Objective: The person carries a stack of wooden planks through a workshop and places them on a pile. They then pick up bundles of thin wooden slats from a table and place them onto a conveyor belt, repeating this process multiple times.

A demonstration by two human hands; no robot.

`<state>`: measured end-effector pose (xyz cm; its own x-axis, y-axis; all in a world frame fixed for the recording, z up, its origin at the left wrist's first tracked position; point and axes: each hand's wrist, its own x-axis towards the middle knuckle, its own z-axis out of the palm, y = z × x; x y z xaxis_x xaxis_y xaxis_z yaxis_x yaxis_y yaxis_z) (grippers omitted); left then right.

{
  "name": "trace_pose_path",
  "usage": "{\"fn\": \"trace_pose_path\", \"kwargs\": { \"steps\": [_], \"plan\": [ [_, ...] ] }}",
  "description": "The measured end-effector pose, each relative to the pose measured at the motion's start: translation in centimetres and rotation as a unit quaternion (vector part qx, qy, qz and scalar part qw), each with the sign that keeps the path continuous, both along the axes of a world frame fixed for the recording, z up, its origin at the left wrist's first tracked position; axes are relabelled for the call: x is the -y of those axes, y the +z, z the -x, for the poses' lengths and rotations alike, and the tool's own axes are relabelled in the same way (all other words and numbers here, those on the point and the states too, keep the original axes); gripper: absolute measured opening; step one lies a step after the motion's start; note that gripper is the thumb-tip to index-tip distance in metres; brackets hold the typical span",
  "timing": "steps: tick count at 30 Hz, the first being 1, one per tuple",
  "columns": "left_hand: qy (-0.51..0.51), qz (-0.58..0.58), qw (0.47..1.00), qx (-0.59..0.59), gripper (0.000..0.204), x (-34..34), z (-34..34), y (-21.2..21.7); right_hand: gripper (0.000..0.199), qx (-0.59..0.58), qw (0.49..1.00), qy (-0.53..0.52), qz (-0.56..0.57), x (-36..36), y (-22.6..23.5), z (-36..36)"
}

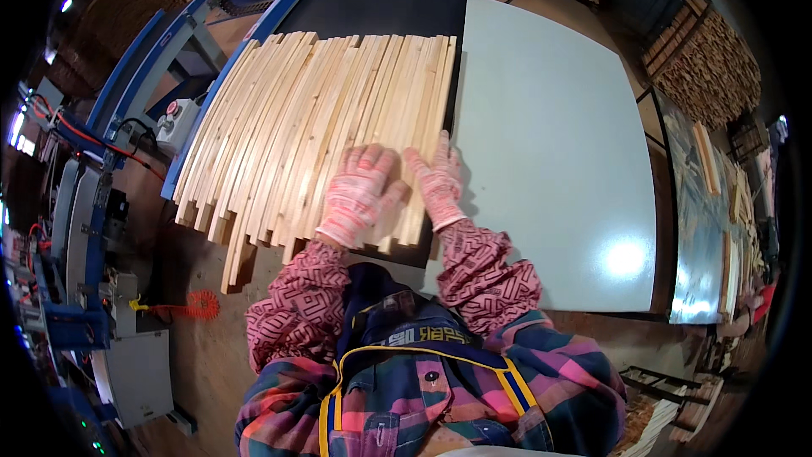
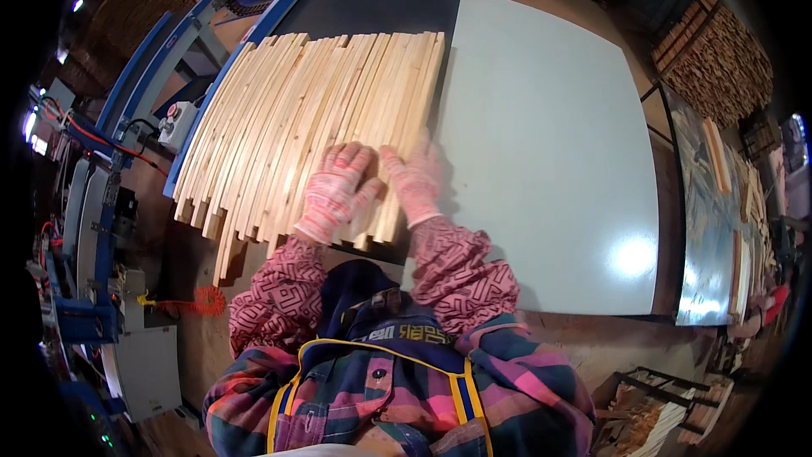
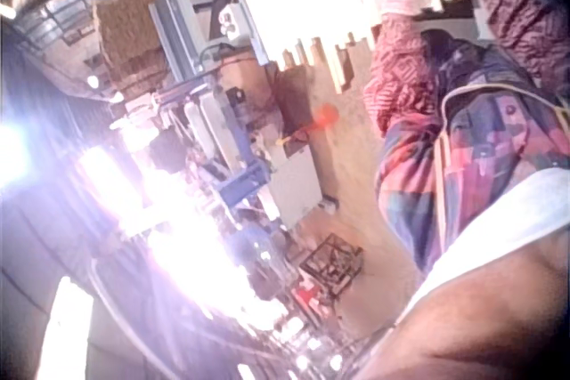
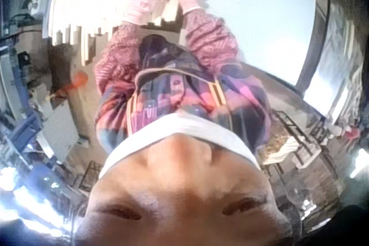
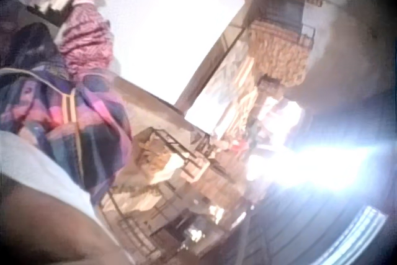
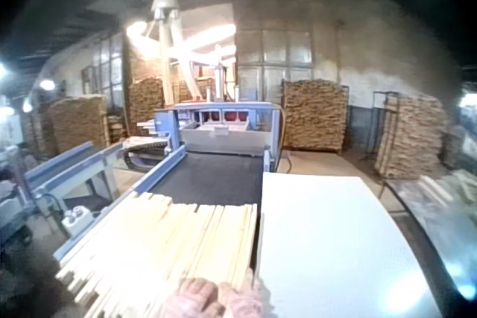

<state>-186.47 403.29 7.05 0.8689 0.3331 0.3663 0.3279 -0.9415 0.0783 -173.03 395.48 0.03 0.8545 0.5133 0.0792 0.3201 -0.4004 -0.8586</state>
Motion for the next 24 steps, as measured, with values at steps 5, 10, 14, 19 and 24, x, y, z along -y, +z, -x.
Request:
{"fn": "trace_pose_path", "kwargs": {
  "steps": [5,10,14,19,24],
  "plan": [
    [0.083,0.029,0.995,-0.050,0.053,1.2,1.9,1.1,0.082,-0.020,0.983,0.171,-0.063,2.9,-0.9,-2.1],
    [0.125,0.000,0.991,-0.043,0.065,1.7,3.6,1.1,0.048,-0.245,0.905,0.128,-0.323,7.3,-4.0,-7.1],
    [0.333,-0.008,0.941,-0.065,0.070,-3.1,6.1,2.1,0.045,-0.258,0.909,0.077,-0.318,9.8,-3.0,-7.9],
    [0.489,-0.025,0.870,-0.059,0.070,-15.3,17.1,5.5,0.046,-0.211,0.932,0.096,-0.278,10.0,-3.1,-8.0],
    [0.460,-0.138,0.877,-0.025,0.058,-27.0,23.4,10.4,0.044,-0.132,0.973,0.004,-0.189,7.6,-2.7,-6.9]
  ]
}}
